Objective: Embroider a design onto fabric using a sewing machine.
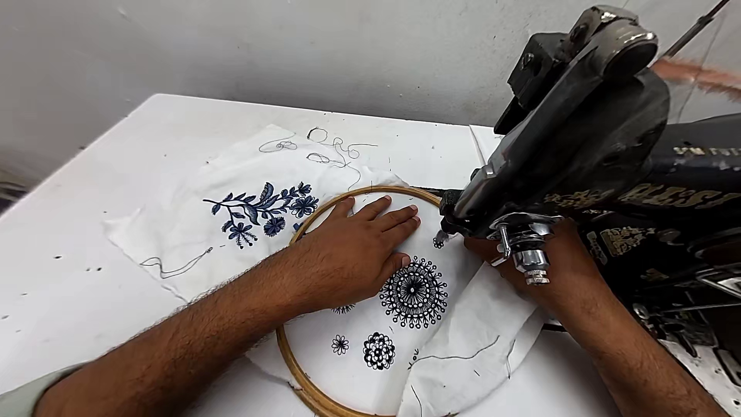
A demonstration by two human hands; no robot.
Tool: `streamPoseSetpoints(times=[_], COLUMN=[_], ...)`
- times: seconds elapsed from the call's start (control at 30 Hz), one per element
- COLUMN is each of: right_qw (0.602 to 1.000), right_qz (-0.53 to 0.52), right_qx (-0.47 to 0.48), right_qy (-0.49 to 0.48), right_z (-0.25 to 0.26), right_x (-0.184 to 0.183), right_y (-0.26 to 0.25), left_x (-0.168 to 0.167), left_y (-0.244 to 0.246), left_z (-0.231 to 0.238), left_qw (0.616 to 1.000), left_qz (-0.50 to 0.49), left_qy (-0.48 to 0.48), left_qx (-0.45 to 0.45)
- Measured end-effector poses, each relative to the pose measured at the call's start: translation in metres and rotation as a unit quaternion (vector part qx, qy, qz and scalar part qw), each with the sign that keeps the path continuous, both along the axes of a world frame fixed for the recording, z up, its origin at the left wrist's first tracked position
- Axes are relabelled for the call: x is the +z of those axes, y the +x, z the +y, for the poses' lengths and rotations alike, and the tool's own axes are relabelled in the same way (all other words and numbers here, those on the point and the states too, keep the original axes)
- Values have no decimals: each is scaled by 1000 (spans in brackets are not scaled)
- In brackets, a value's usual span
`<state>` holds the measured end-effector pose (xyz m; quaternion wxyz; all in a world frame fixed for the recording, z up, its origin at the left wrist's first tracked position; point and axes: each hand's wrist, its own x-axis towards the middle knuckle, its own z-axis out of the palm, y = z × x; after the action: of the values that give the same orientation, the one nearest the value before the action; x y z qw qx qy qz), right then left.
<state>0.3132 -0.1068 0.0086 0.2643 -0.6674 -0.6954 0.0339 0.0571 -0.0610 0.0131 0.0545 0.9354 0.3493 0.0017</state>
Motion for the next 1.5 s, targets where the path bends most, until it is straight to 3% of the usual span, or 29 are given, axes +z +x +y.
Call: streamPoseSetpoints(times=[0.57,1.5], right_qw=[999,1000], right_qz=[7,-1], right_qx=[-24,-13], right_qy=[-40,-23], right_z=[0,2], right_x=[4,0], right_y=[-1,2], left_x=[2,-1], left_y=[0,1], left_z=[-2,1], left_qw=[1000,1000], left_qz=[6,-7], left_qy=[-12,-12], left_qx=[-3,0])
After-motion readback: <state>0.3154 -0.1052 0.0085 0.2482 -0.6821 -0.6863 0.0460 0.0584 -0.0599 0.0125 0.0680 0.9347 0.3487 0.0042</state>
